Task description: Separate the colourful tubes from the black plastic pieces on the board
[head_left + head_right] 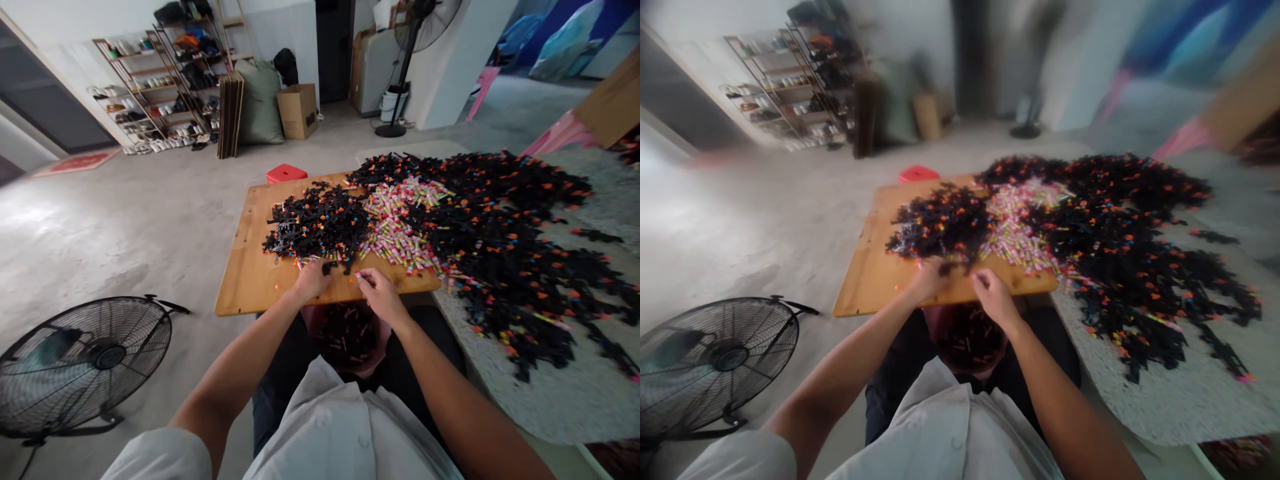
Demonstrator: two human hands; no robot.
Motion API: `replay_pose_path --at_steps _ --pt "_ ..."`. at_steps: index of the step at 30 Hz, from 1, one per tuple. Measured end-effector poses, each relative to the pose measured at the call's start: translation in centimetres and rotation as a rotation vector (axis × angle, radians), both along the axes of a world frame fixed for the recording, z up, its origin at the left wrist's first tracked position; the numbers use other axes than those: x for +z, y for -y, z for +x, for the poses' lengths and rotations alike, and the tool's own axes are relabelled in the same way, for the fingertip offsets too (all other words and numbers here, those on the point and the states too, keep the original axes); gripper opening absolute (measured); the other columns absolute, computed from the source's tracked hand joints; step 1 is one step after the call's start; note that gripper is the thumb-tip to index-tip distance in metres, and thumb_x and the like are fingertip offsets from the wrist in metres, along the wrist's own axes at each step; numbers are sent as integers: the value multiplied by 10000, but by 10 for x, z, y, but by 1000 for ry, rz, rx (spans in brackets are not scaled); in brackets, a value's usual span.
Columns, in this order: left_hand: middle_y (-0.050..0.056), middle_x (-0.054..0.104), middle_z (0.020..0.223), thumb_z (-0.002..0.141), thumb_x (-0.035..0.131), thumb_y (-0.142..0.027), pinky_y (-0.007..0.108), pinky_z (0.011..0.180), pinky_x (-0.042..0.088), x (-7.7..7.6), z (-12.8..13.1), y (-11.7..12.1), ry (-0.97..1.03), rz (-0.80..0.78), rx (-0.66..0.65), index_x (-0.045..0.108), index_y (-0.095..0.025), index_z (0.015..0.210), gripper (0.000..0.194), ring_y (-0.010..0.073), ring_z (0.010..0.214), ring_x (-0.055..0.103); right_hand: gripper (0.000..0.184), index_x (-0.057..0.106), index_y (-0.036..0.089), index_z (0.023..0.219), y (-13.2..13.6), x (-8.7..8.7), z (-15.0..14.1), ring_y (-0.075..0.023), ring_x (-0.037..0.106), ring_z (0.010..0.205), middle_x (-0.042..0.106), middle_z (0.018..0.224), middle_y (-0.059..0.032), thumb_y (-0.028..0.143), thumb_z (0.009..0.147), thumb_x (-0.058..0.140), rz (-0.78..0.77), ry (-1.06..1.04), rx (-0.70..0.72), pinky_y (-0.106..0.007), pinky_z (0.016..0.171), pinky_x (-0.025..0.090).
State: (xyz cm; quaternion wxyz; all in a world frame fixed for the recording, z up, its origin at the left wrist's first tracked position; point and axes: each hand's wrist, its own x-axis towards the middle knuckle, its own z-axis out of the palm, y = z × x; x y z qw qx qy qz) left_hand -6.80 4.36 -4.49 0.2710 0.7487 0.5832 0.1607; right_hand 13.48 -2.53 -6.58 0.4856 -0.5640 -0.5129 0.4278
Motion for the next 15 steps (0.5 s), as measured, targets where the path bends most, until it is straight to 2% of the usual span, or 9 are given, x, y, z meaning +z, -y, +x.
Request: replay_pose_path --at_steps 2,4,8,11,15 --pt "62 738 1013 766 595 -100 352 921 561 3 -5 7 235 -16 -56 717 -175 1073 338 218 980 693 369 740 194 1000 4 7 -3 -119 532 514 703 741 12 540 874 716 -10 -78 13 -227 490 426" --pt "50 730 948 753 570 -110 307 791 587 8 -8 18 462 -104 -101 708 -163 1072 351 190 867 707 396 759 192 1031 6 15 -4 -102 496 478 672 698 26 553 877 716 -25 -136 29 -215 447 396" --pt "31 701 917 762 581 -172 221 536 543 23 -7 37 784 -374 -200 647 -186 1247 489 153 670 718 411 785 186 1056 11 29 -5 -101 506 496 654 685 28 537 842 766 -32 -264 51 -221 458 435" --pt "40 700 977 808 644 -224 176 484 508 31 -3 44 840 -398 -259 617 -204 1317 510 117 608 701 395 795 183 1030 14 37 -6 -104 500 487 630 644 35 527 835 778 -20 -305 80 -227 458 440" --pt "41 703 924 945 638 -415 159 476 491 31 2 47 785 -256 -253 659 -186 1245 378 95 571 666 372 791 180 993 17 42 -4 -102 485 463 602 584 44 517 837 782 -8 -269 84 -224 444 422"
